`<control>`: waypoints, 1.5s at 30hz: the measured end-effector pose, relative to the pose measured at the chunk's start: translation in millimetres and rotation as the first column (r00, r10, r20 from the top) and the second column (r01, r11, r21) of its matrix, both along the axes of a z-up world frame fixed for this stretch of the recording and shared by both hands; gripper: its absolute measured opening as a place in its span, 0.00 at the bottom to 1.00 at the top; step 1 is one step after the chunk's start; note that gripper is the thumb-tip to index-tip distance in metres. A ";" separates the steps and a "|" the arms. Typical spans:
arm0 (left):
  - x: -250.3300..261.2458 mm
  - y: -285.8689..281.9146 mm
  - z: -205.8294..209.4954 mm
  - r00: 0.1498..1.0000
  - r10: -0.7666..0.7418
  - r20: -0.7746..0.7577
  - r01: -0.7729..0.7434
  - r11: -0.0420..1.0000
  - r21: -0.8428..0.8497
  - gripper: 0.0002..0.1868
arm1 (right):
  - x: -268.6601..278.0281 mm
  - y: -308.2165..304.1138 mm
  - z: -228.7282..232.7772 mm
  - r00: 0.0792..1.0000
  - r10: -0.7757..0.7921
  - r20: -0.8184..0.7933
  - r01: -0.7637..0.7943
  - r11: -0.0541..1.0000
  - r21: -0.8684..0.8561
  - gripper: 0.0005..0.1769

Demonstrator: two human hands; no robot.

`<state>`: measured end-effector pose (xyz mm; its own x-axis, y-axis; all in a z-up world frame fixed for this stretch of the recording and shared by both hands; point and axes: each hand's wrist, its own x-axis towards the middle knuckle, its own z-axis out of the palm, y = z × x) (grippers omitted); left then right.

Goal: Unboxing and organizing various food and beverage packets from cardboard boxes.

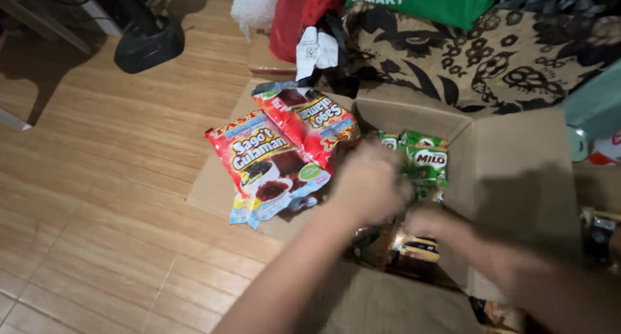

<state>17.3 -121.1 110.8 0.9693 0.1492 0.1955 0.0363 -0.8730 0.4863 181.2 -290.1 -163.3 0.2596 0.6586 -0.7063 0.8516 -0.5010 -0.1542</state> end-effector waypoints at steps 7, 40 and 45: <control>25.2 -21.0 -78.5 0.737 -0.013 -0.676 -0.059 0.995 -0.083 0.20 | 5.0 9.6 86.4 0.774 -0.622 -0.115 0.616 0.783 -0.086 0.28; 8.9 -8.7 -164.4 0.869 0.494 -0.005 -0.469 0.822 -0.324 0.38 | -20.3 10.3 206.4 0.931 -0.361 0.056 0.294 0.833 0.469 0.11; 8.1 -13.6 -123.3 0.831 0.488 -0.267 -0.551 0.788 -0.275 0.36 | 90.4 -93.8 200.1 0.715 -0.684 -0.144 0.652 0.579 0.490 0.10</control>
<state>25.4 -134.7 -12.5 0.7378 0.6644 -0.1192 0.5484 -0.4871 0.6797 271.6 -383.9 36.8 0.7928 0.5175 -0.3220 0.3216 -0.8039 -0.5004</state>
